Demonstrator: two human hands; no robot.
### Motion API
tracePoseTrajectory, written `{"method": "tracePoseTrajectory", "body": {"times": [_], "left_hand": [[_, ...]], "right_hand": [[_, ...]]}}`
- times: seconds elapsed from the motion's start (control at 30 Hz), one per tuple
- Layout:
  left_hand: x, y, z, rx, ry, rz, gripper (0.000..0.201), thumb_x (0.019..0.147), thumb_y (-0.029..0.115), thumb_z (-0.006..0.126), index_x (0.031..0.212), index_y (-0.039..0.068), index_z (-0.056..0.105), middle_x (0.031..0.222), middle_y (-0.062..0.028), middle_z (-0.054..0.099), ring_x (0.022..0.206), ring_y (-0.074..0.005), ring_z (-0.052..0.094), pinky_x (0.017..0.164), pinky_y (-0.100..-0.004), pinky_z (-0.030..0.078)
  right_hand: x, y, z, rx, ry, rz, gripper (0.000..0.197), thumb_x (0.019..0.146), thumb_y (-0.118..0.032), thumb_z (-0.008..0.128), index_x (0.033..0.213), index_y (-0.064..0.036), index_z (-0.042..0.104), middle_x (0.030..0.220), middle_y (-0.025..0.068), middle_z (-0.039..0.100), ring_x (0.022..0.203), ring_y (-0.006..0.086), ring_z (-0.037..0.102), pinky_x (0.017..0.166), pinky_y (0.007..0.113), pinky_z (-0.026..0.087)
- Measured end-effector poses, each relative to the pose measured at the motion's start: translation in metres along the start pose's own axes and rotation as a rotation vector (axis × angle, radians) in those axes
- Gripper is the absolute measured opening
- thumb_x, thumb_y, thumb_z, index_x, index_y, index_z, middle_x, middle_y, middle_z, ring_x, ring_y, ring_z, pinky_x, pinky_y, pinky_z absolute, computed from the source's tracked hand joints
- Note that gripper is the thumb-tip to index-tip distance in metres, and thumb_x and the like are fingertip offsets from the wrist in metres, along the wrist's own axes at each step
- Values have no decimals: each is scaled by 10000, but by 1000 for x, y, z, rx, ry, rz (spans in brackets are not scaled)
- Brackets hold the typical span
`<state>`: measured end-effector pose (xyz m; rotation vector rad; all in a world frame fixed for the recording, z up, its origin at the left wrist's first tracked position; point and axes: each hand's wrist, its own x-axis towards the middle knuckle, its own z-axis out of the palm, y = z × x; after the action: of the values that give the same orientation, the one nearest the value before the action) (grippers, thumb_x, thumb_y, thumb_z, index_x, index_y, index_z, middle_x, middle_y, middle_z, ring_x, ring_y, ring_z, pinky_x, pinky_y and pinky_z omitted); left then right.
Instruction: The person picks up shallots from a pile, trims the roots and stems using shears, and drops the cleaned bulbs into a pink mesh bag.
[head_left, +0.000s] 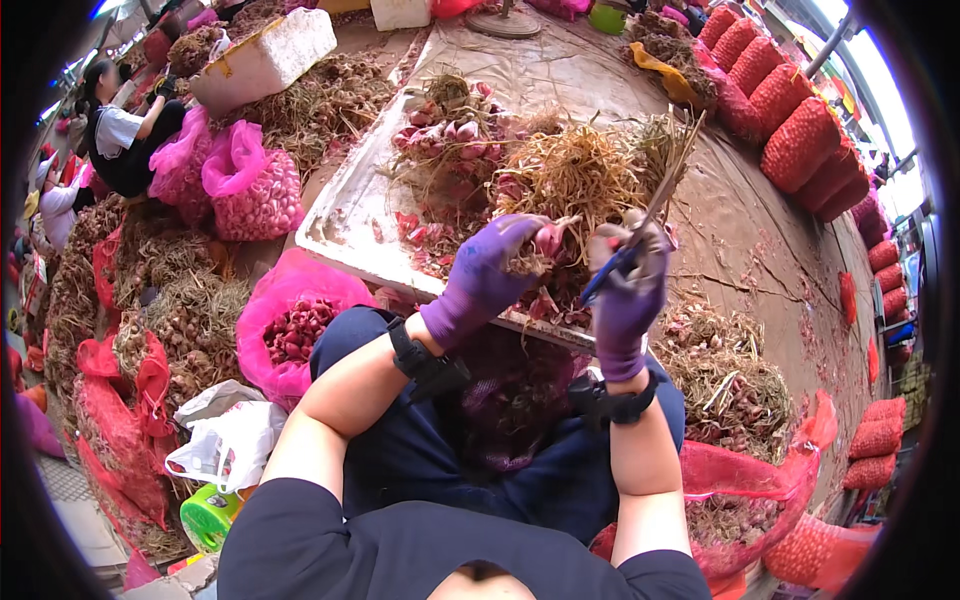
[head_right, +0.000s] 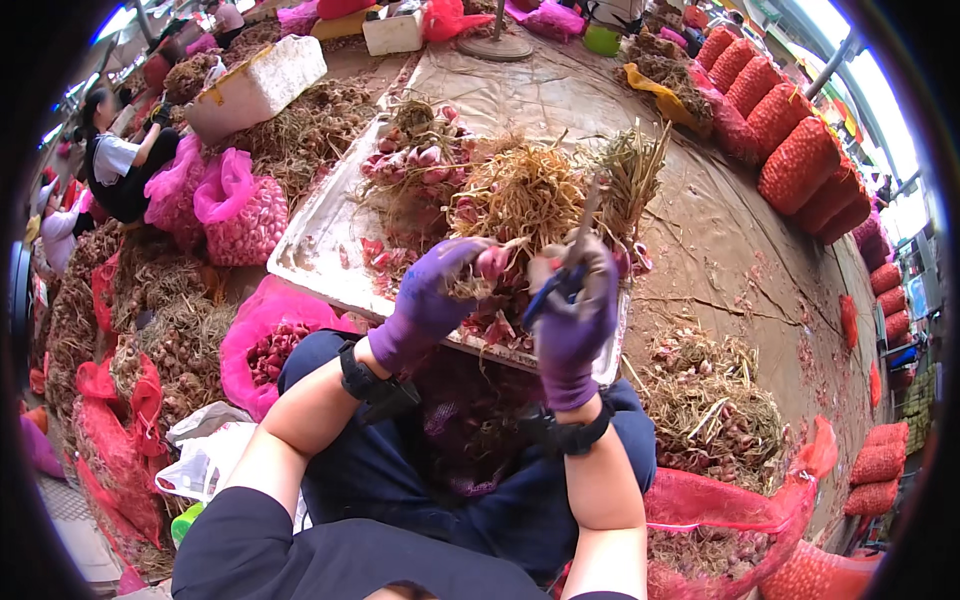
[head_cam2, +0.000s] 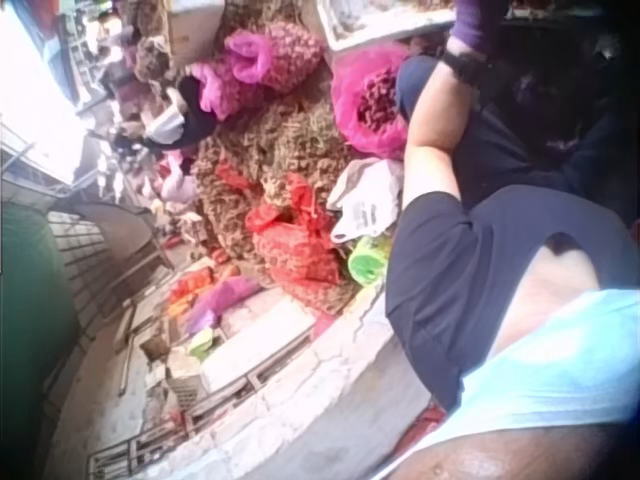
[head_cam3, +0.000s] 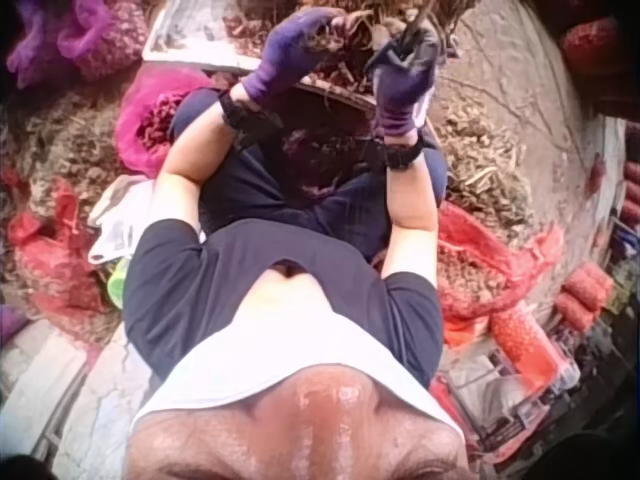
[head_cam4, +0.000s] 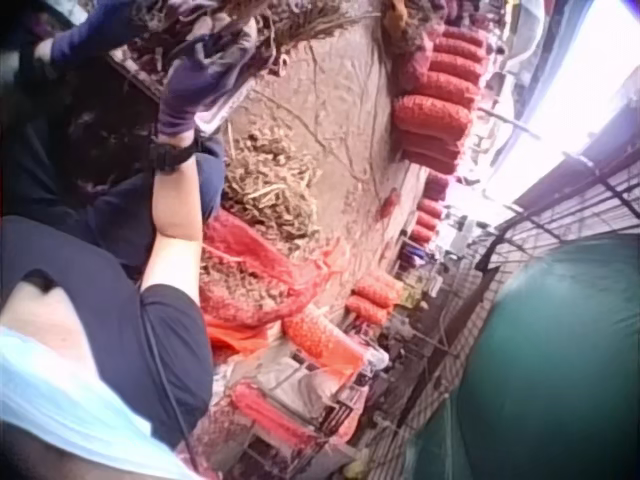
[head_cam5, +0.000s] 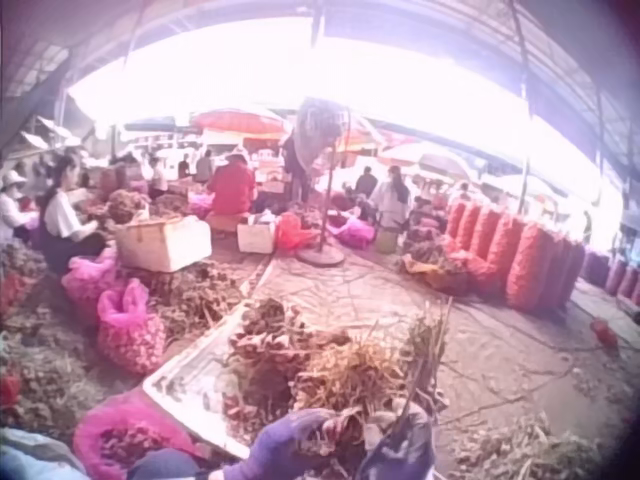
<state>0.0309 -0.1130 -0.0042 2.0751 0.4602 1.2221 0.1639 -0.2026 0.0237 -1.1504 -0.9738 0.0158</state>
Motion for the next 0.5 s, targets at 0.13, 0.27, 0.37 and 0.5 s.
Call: {"method": "tracePoseTrajectory", "body": {"times": [0.13, 0.27, 0.37, 0.5], "left_hand": [[-6, 0, 5, 74, -26, 116, 595, 608, -7, 711, 1183, 30, 562, 1158, -176, 602, 1097, -351, 584, 903, -387, 499], [-6, 4, 0, 172, -10, 140, 595, 606, -25, 701, 1181, 21, 556, 1185, -189, 589, 1104, -366, 579, 903, -394, 501], [-8, 5, 2, 176, -2, 186, 593, 607, -24, 700, 1180, 27, 558, 1197, -192, 583, 1099, -374, 580, 897, -397, 503], [-6, 10, 3, 162, -16, 134, 588, 616, -12, 697, 1185, 36, 559, 1204, -199, 578, 1093, -381, 580, 896, -405, 504]], "right_hand": [[-20, 6, 7, -178, -188, -50, 388, 781, 14, 708, 1144, -22, 577, 919, 54, 645, 779, 86, 606, 710, 234, 498], [-18, -1, 6, -243, -207, 76, 363, 781, 19, 695, 1123, -51, 598, 860, 23, 612, 712, 63, 550, 678, 200, 469], [-14, -5, 7, -157, -167, 102, 347, 781, 40, 676, 1108, -54, 604, 835, -7, 587, 680, 46, 507, 654, 191, 458], [4, 1, -3, 47, -67, 196, 295, 821, 58, 626, 1099, -16, 561, 853, -12, 600, 728, 25, 534, 640, 189, 461]]}}
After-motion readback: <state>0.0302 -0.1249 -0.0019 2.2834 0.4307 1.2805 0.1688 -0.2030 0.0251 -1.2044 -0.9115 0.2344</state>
